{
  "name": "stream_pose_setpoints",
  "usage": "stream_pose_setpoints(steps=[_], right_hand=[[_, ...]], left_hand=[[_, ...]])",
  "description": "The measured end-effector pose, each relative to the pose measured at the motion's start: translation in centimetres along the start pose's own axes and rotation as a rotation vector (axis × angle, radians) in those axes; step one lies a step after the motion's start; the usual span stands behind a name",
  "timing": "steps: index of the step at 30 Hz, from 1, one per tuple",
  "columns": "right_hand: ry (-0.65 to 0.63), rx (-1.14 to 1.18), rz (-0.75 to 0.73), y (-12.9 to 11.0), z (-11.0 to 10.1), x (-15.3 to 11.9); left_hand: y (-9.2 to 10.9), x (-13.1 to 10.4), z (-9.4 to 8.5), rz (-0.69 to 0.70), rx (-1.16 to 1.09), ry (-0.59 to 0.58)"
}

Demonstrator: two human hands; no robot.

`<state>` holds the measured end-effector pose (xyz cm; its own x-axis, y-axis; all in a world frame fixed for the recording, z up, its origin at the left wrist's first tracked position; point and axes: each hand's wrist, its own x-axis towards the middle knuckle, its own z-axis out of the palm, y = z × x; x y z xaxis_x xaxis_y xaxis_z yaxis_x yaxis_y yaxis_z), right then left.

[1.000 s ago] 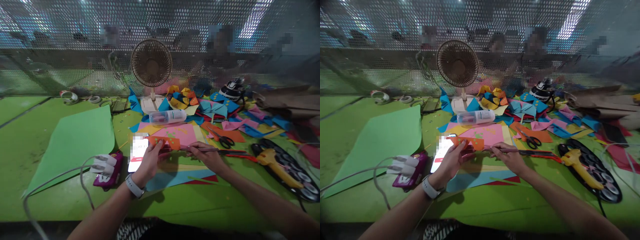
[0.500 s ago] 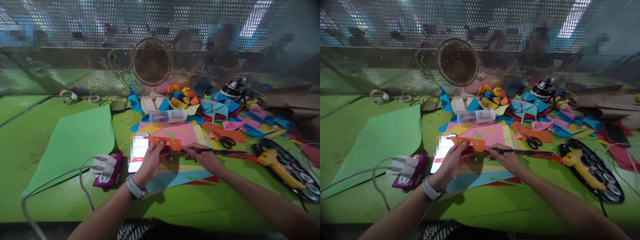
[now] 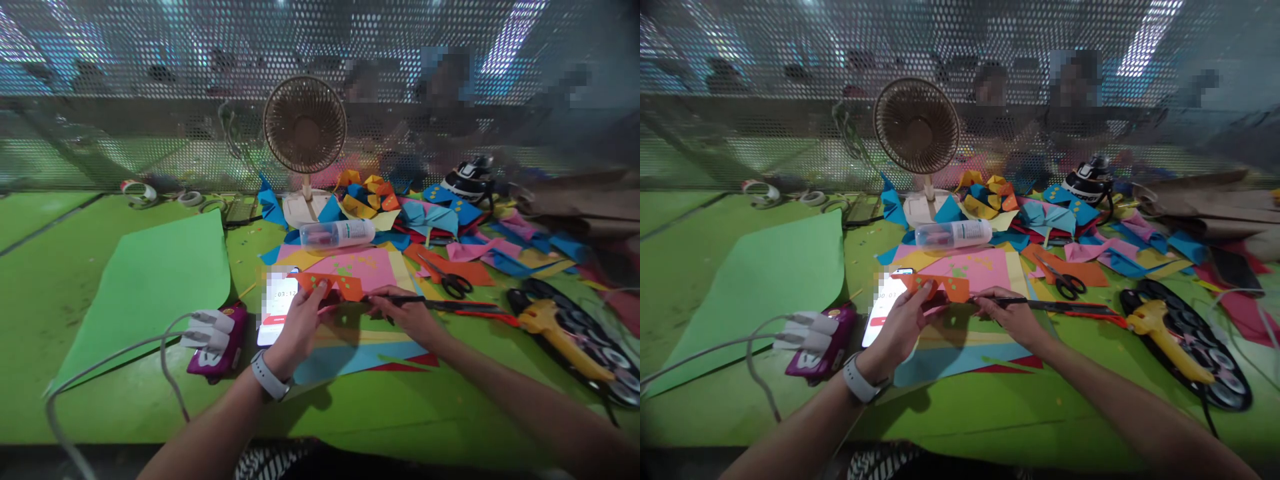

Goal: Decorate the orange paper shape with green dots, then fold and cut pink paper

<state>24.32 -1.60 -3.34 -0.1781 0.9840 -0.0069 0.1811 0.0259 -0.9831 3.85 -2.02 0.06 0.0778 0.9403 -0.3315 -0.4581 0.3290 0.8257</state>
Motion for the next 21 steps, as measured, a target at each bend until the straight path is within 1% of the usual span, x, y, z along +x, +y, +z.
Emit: stream_pose_setpoints(steps=[21], right_hand=[[-0.085, 0.046, 0.015, 0.81, -0.08, 0.12]], left_hand=[[-0.29, 0.15, 0.08, -0.031, 0.019, 0.002]])
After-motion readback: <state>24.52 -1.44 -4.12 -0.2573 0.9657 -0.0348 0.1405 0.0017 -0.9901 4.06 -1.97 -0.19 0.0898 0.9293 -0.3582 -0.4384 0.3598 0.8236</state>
